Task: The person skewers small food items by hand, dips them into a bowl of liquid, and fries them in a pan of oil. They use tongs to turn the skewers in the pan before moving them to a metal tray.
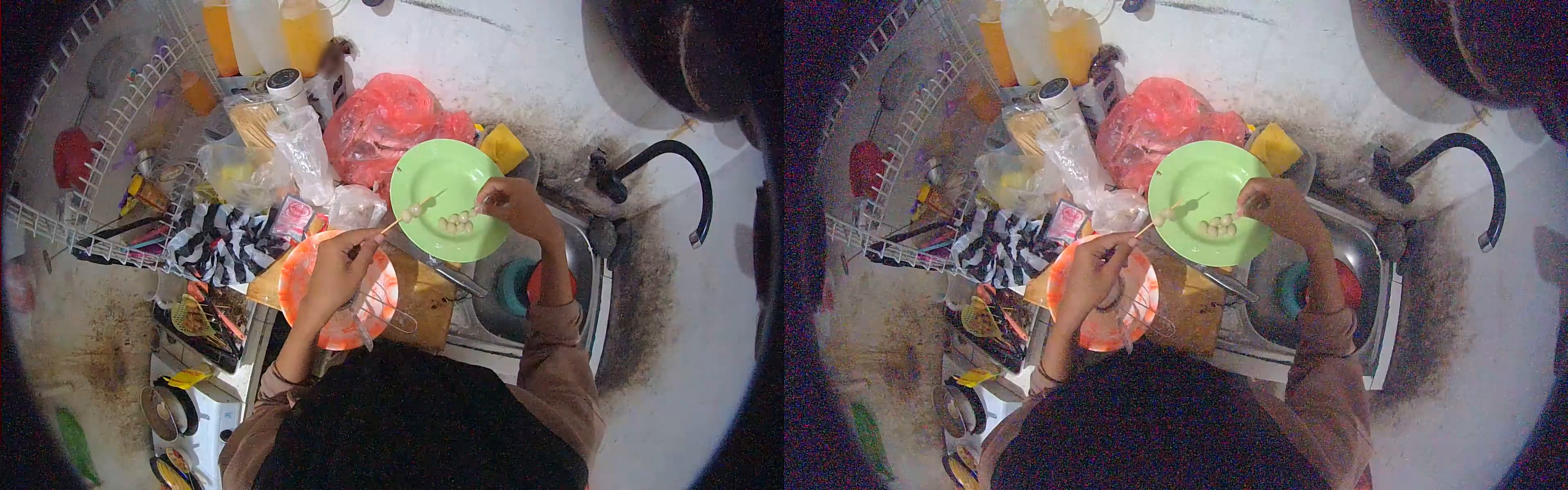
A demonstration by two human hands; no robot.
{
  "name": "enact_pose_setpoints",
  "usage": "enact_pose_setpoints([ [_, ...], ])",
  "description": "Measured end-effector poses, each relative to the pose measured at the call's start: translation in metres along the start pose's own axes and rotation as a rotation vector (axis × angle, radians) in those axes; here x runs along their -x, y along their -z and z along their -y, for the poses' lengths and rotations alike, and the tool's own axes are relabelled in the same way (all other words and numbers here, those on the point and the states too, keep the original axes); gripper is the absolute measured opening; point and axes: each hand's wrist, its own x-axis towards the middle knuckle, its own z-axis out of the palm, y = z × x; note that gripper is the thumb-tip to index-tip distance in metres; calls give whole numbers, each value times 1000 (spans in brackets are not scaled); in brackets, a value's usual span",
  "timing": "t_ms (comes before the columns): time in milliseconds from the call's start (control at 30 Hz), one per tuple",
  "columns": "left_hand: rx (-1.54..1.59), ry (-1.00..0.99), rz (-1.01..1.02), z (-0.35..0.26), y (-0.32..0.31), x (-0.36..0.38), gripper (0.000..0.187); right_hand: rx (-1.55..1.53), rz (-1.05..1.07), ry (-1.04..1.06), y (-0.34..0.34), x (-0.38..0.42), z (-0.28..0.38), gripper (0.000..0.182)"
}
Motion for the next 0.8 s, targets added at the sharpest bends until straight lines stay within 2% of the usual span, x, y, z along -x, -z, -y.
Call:
enact_pose_setpoints([
  [33,23,-35,-2,2,-3,0,20,-139,-45,-18,0,0,0,11],
  [67,46,-69,-5,2,-5,1,19,-138,-44,-17,-4,-3,-6,11],
  [133,41,-56,16,-3,-7,1,19,-283,-235,115,-17,-10,-23,15],
  [233,28,-46,46,-5,-11,0,19,-304,-266,8,-19,-5,13,22],
  [367,-1,-38,55,-10,-12,-2,19,-134,-183,80,-27,-10,-1,27],
  [433,10,-76,38,-8,-13,-3,19,-452,-214,39,-32,-13,-2,24],
  [533,2,-102,33,-5,-13,-3,20,-558,-215,-13,-35,-14,4,23],
  [667,-32,-16,76,-12,-10,-2,21,-591,-241,-23,-39,-13,10,27],
  [800,-34,-3,73,-6,-11,-3,20,-401,-235,14,-38,-11,16,24],
])
